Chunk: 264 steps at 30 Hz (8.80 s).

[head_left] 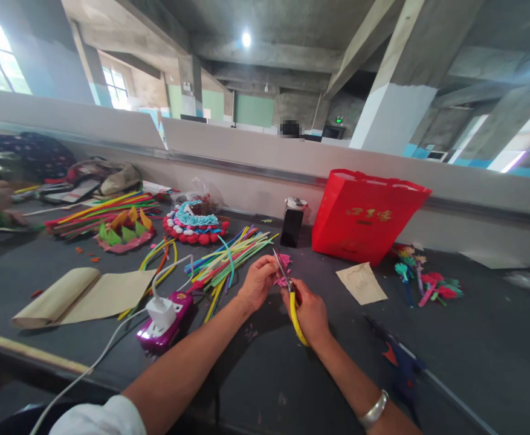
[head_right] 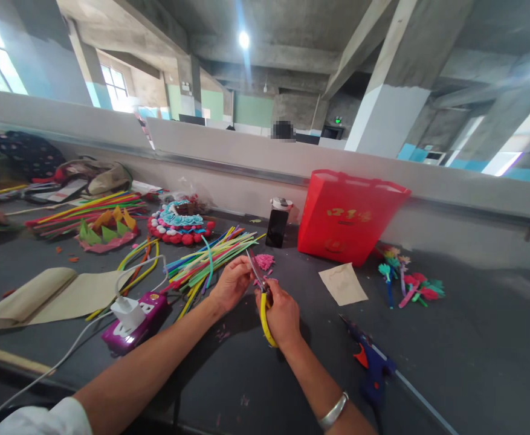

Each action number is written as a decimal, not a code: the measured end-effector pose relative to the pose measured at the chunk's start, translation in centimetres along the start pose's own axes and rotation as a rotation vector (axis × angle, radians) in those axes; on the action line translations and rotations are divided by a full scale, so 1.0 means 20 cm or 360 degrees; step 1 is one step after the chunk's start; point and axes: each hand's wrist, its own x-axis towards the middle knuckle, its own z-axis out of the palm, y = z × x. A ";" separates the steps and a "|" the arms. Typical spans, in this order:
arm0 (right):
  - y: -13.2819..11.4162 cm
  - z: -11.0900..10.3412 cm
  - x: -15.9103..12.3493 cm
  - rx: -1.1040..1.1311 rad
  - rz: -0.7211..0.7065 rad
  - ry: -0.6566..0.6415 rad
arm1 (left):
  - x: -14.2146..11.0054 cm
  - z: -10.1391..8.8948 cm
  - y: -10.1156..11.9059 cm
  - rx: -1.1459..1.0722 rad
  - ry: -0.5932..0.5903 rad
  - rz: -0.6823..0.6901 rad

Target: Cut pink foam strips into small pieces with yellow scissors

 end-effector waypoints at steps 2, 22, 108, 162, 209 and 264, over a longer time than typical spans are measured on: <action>0.00 0.01 0.00 0.0054 0.0000 0.0007 | 0.00 0.00 0.00 0.0012 -0.0006 -0.0007; 0.00 -0.05 0.02 0.0626 0.0242 0.0093 | -0.05 0.05 -0.02 0.1500 -0.0182 0.0612; -0.02 -0.01 0.00 -0.0191 0.0049 0.0015 | -0.02 0.06 -0.04 -0.0137 0.0170 0.0004; -0.04 -0.01 -0.01 -0.0165 0.0030 0.0016 | -0.04 0.09 -0.05 -0.0202 0.0123 -0.0063; -0.02 -0.01 0.01 -0.0057 0.0121 -0.0044 | -0.05 0.09 -0.08 -0.0218 0.0092 -0.0095; 0.00 -0.03 0.02 0.0148 0.0149 0.0058 | -0.04 0.07 -0.07 -0.0054 0.0158 0.0032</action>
